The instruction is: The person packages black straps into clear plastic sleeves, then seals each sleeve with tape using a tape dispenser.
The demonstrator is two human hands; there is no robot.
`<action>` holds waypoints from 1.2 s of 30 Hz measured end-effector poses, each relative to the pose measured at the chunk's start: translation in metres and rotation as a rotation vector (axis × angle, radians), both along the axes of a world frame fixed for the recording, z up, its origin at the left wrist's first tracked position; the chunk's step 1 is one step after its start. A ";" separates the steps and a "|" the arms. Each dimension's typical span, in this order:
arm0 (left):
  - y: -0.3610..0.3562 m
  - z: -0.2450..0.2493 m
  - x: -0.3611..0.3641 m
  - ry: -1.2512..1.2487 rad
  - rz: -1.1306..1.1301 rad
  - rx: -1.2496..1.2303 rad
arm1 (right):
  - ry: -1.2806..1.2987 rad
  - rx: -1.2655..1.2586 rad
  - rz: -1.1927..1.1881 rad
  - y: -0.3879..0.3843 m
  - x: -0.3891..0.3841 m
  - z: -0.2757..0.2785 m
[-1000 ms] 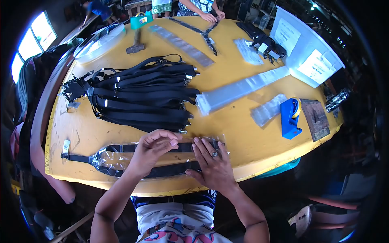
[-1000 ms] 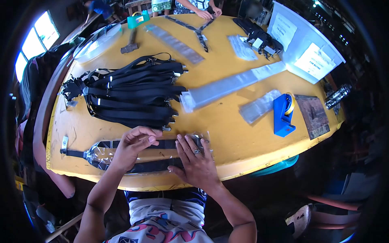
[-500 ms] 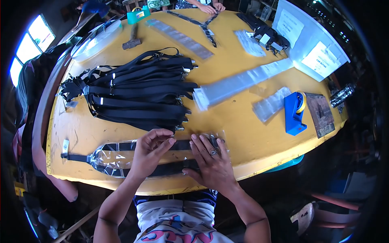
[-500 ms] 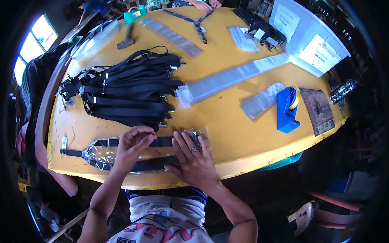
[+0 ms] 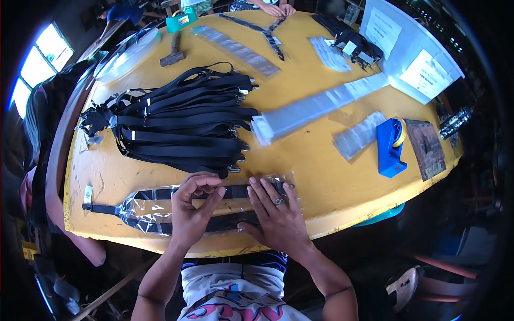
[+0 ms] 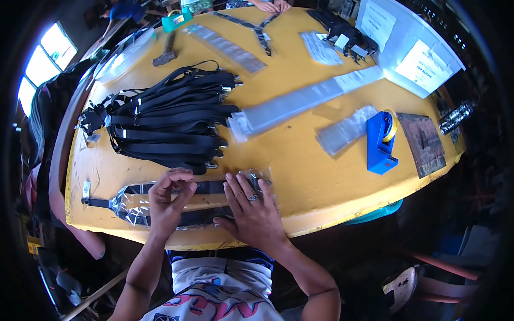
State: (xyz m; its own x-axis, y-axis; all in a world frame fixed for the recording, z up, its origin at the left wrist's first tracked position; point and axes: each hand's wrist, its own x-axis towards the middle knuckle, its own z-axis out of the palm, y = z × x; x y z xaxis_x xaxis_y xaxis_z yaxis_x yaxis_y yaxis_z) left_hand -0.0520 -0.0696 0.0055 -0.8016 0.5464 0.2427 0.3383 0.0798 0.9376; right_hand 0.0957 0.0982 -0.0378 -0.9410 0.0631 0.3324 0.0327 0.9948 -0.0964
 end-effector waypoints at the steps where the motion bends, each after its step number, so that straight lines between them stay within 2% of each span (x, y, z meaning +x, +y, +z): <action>1: -0.002 0.001 -0.001 0.001 -0.004 -0.001 | 0.005 -0.002 -0.007 0.000 0.000 0.000; 4: -0.006 0.004 -0.001 0.060 -0.003 -0.095 | 0.000 -0.008 -0.008 -0.001 0.000 0.000; 10: -0.006 0.014 0.000 -0.006 0.010 -0.024 | -0.006 0.006 0.006 0.001 0.000 0.002; 12: -0.003 0.019 0.001 -0.119 0.049 0.062 | -0.009 0.005 0.001 0.000 0.000 0.002; 22: -0.017 0.008 -0.010 -0.098 -0.039 0.025 | -0.018 0.005 -0.001 -0.001 0.000 0.002; 25: -0.016 0.010 -0.010 -0.147 -0.044 0.044 | -0.027 0.019 0.003 0.000 0.000 0.003; 27: -0.014 0.013 -0.008 -0.310 -0.046 0.144 | -0.021 0.009 -0.001 -0.001 -0.001 0.002; 31: -0.014 0.011 -0.004 -0.371 -0.007 0.146 | -0.014 -0.011 -0.001 -0.001 0.000 0.002; 34: -0.016 0.001 -0.004 -0.412 -0.031 0.110 | -0.023 -0.023 0.003 -0.001 -0.001 0.003; 36: -0.011 0.005 0.002 -0.362 -0.012 -0.045 | -0.027 -0.024 0.009 0.000 0.000 0.003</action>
State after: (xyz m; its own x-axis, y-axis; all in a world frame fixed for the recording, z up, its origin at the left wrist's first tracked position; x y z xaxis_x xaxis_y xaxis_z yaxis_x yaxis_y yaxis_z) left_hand -0.0505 -0.0808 0.0104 -0.8246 0.5599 -0.0806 -0.0140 0.1222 0.9924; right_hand 0.0954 0.0982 -0.0352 -0.9503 0.0622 0.3050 0.0267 0.9925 -0.1193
